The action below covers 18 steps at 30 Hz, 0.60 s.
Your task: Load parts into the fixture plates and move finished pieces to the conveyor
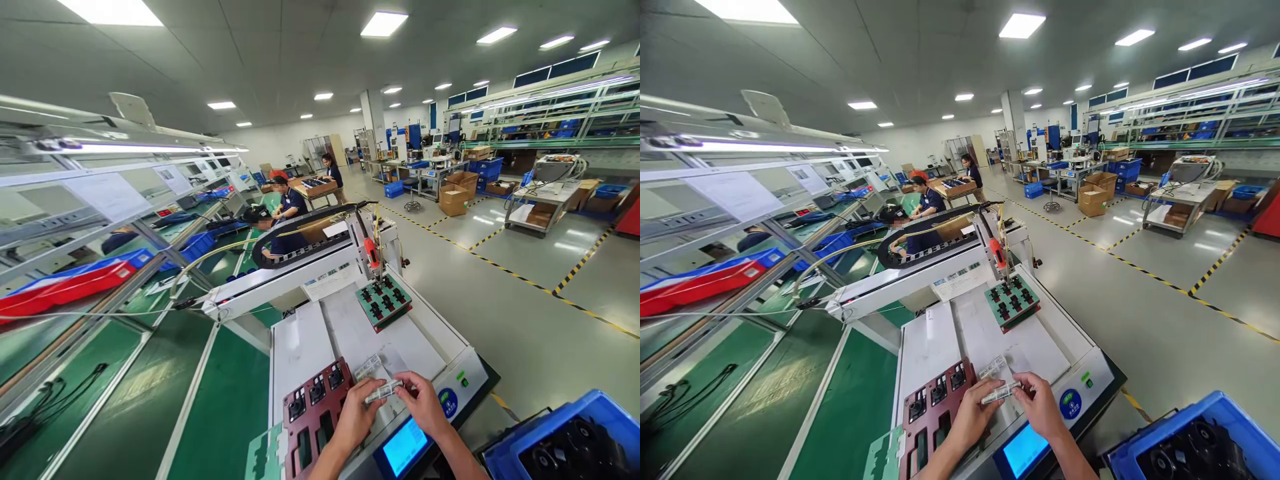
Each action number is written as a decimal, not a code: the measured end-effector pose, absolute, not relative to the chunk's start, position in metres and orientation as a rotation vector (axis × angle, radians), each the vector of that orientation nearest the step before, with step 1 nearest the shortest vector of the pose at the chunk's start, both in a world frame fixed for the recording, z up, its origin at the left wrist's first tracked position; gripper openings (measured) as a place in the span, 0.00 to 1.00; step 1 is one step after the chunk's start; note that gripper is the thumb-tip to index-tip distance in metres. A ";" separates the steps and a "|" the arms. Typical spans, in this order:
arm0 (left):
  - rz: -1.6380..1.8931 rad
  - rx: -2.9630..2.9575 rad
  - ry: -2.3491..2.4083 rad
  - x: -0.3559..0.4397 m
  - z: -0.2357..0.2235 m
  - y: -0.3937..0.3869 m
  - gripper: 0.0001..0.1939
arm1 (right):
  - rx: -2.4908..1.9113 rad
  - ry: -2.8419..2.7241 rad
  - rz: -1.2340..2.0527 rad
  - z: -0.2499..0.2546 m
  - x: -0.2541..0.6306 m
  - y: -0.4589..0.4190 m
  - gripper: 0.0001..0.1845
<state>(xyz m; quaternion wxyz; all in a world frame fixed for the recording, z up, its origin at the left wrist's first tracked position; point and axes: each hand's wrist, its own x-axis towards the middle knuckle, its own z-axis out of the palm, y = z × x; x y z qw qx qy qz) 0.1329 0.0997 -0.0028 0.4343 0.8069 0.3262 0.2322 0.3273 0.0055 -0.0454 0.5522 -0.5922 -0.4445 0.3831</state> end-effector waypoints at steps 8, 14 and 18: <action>0.796 1.687 0.872 0.136 0.005 0.093 0.20 | -1.452 -1.237 0.769 -0.007 0.329 0.011 0.09; 0.815 1.599 0.961 0.135 -0.004 0.092 0.22 | -1.411 -1.245 0.693 -0.004 0.322 0.014 0.06; 0.826 1.553 0.992 0.137 -0.003 0.093 0.23 | -1.395 -1.393 0.494 -0.013 0.323 0.012 0.10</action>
